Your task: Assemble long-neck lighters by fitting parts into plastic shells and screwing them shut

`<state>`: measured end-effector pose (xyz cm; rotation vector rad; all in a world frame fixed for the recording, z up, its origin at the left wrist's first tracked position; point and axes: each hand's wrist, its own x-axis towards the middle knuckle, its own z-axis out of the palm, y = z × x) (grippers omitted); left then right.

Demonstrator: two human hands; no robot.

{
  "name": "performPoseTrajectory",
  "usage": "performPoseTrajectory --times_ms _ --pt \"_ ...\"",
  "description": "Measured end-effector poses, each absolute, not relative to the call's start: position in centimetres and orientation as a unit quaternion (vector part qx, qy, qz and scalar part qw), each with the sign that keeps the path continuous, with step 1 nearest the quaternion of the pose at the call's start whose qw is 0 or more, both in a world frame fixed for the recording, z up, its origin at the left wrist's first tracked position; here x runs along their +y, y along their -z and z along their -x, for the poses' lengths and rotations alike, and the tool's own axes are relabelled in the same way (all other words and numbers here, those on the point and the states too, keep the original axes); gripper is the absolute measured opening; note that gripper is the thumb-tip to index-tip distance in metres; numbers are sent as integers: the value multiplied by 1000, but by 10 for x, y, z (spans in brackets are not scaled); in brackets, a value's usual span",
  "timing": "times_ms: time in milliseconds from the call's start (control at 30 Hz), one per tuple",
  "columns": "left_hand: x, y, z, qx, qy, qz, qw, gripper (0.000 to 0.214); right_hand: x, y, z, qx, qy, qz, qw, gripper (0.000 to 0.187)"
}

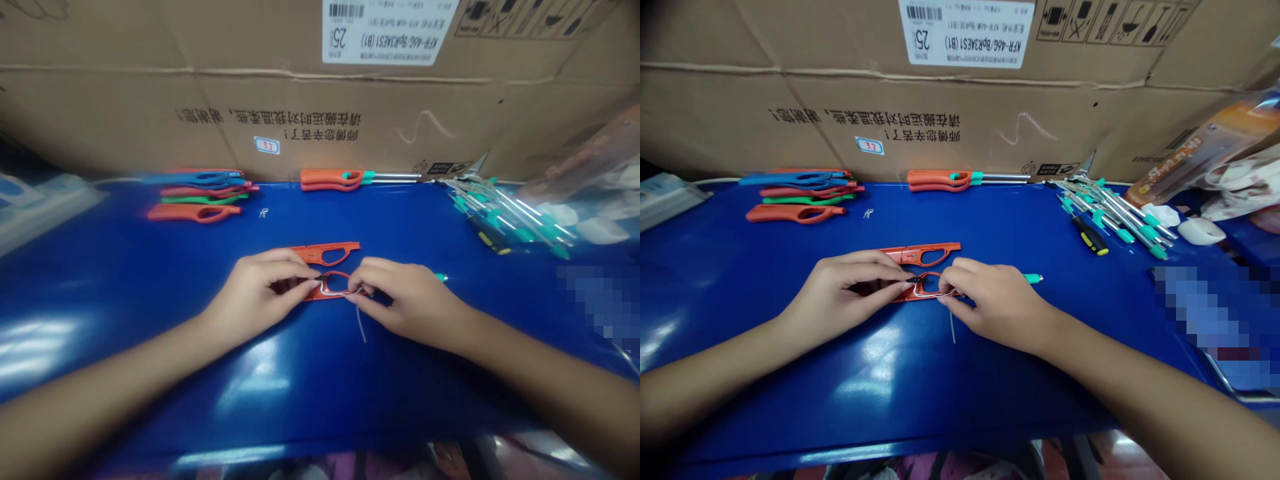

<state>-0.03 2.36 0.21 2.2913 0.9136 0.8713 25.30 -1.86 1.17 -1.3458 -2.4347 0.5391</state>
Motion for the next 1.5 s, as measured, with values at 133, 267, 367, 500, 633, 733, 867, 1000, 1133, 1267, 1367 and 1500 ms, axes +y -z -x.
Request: performPoseTrajectory --times_ms 133,267,367,500,633,733,867,1000,1133,1267,1367,1500 --pt "23 -4 0 346 -325 -844 252 11 -19 -10 -251 -844 -182 479 160 4" --pt "23 -3 2 333 -318 -851 252 12 -19 -10 -250 -844 -177 481 158 5" --pt "24 -1 2 317 -320 -855 256 13 -20 -10 -249 -842 -168 488 158 7" --pt "25 -1 1 319 -324 -850 265 11 -20 -10 -247 -836 -160 495 173 7" --pt "25 0 1 323 -309 -850 279 11 -19 -10 -247 -821 -187 503 195 6" --pt "25 0 2 321 -306 -853 276 12 -18 -9 -250 -830 -204 480 200 6" --pt "25 -2 3 303 -293 -871 254 14 -18 -9 -253 -850 -203 446 195 12" --pt "26 -4 6 259 -273 -906 194 18 -18 -9 -254 -852 -197 446 193 12" --pt "25 -5 8 234 -250 -931 127 22 -18 -9 -254 -854 -184 454 174 11" --pt "23 -6 9 258 -204 -941 77 28 -19 -10 -253 -853 -182 460 166 11" --pt "21 -12 8 263 -157 -952 26 31 -19 -10 -253 -852 -185 462 161 11" --pt "12 -22 10 255 -82 -963 -29 33 -18 -10 -253 -851 -185 464 161 10"
